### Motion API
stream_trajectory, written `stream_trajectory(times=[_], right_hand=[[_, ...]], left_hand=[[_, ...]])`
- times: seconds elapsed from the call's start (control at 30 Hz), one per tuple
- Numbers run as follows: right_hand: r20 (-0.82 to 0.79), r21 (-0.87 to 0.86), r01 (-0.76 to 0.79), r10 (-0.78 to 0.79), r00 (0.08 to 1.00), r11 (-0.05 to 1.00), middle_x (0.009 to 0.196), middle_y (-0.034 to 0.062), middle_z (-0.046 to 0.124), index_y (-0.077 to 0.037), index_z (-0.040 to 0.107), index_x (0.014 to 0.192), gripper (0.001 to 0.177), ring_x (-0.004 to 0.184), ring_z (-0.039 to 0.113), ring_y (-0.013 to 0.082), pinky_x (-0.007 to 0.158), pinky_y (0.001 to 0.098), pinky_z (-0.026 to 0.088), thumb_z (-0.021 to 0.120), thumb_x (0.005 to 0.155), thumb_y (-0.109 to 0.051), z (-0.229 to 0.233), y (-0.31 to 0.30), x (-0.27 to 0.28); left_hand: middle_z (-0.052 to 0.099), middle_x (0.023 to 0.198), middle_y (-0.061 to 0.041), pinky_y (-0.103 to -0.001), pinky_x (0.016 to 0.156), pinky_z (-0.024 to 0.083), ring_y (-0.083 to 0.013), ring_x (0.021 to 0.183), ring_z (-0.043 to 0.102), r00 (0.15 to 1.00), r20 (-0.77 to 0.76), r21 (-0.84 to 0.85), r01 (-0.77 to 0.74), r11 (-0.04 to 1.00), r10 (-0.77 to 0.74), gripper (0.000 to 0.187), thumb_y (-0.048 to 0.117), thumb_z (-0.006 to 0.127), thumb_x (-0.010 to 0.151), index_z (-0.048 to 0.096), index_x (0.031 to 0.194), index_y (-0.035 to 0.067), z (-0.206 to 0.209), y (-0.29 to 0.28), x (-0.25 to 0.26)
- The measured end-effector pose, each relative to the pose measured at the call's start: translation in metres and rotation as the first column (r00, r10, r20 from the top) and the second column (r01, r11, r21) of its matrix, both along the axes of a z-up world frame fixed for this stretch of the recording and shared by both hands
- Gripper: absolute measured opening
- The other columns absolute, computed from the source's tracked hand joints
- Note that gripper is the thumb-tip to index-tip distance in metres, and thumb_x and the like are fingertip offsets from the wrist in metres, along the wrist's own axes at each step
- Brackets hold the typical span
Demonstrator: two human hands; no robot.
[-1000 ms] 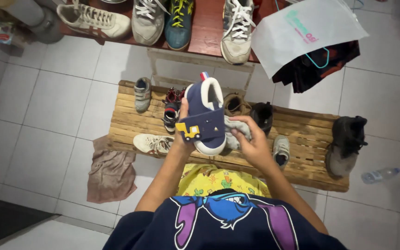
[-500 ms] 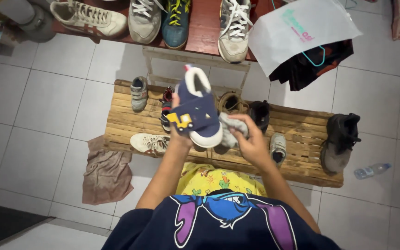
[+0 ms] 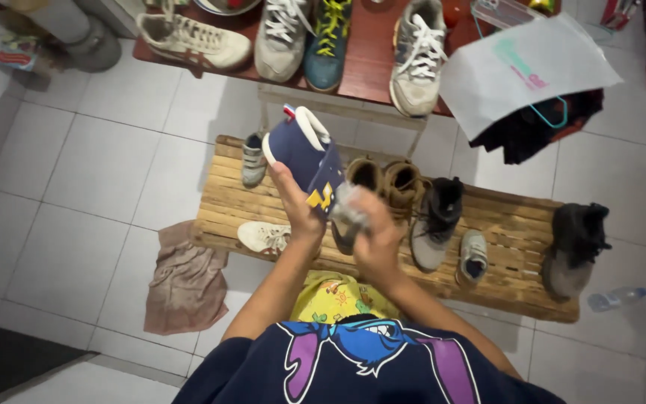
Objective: Cleaning and organizing various pairs of shoes on a rack and table using a cloth
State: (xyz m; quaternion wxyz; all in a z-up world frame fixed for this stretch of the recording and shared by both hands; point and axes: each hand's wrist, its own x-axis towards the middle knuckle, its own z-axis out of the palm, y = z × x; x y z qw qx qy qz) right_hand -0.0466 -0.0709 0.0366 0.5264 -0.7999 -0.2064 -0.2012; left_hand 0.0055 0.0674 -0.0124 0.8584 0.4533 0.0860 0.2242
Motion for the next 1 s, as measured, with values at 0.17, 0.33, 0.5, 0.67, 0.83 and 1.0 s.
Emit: stream_trajectory(times=[0.17,0.33,0.5,0.67,0.83,1.0], right_hand=[[-0.119,0.082,-0.157,0.166,0.979,0.984,0.126,0.0178,0.064,-0.005,0.057,0.128,0.062,0.115,0.067,0.0306,0.099,0.0375,0.056,0.046,0.072,0.017,-0.003,0.013,0.005],[-0.086,0.277,0.084,-0.063,0.994,0.957,0.134,0.0131,0.059,-0.007,0.052,0.136,0.045,0.122,0.065,0.0254,0.101,0.036,0.061,0.053,0.097,0.014,0.035,0.046,0.05],[-0.362,0.364,0.131,0.011,0.932,0.922,0.136,0.0148,0.064,-0.003,0.057,0.138,0.042,0.124,0.061,0.0227,0.106,0.0319,0.05,0.052,0.1,0.014,0.026,0.102,0.053],[-0.36,0.388,0.099,0.052,0.932,0.916,0.132,0.0139,0.064,-0.003,0.058,0.134,0.051,0.125,0.061,0.0199,0.109,0.0304,0.048,0.046,0.09,0.018,0.007,0.12,0.006],[-0.476,0.355,0.034,0.149,0.867,0.934,0.124,0.0151,0.065,-0.003,0.063,0.134,0.046,0.114,0.062,0.0196,0.098,0.0282,0.049,0.053,0.095,0.018,0.019,0.113,0.009],[-0.051,0.23,0.13,-0.121,0.991,0.965,0.142,0.0132,0.06,-0.006,0.057,0.139,0.054,0.132,0.061,0.0241,0.111,0.0347,0.052,0.048,0.092,0.019,0.067,0.141,0.046]], left_hand=[[0.042,0.151,-0.015,-0.038,0.117,0.038,-0.024,0.137,0.047,0.984,-0.029,0.24,-0.162,0.957,0.174,0.058,0.047,0.032,0.114,0.033,0.154,0.004,0.033,0.047,0.011],[0.04,0.15,-0.02,-0.038,0.114,0.04,-0.0272,0.135,0.046,1.0,-0.004,0.121,-0.026,0.992,0.026,0.059,0.042,0.036,0.112,0.023,0.156,0.006,0.043,0.068,0.0],[0.028,0.159,-0.022,-0.043,0.126,0.022,-0.0309,0.149,0.03,0.988,0.107,0.38,0.06,0.923,-0.108,0.065,0.031,0.052,0.113,0.015,0.158,0.003,0.013,0.075,-0.004],[0.032,0.156,-0.021,-0.042,0.124,0.026,-0.03,0.144,0.036,0.995,0.075,0.36,0.039,0.932,-0.07,0.068,0.032,0.052,0.111,0.012,0.158,0.004,0.016,0.11,0.003],[0.031,0.153,-0.02,-0.041,0.123,0.029,-0.0291,0.141,0.037,0.992,0.117,0.399,-0.013,0.917,-0.037,0.074,0.023,0.061,0.107,0.01,0.158,0.005,0.017,0.138,0.013],[0.033,0.149,-0.017,-0.039,0.118,0.036,-0.028,0.139,0.04,0.971,0.137,0.553,0.09,0.828,-0.197,0.086,0.007,0.077,0.094,0.014,0.153,0.007,0.022,0.141,-0.001]])
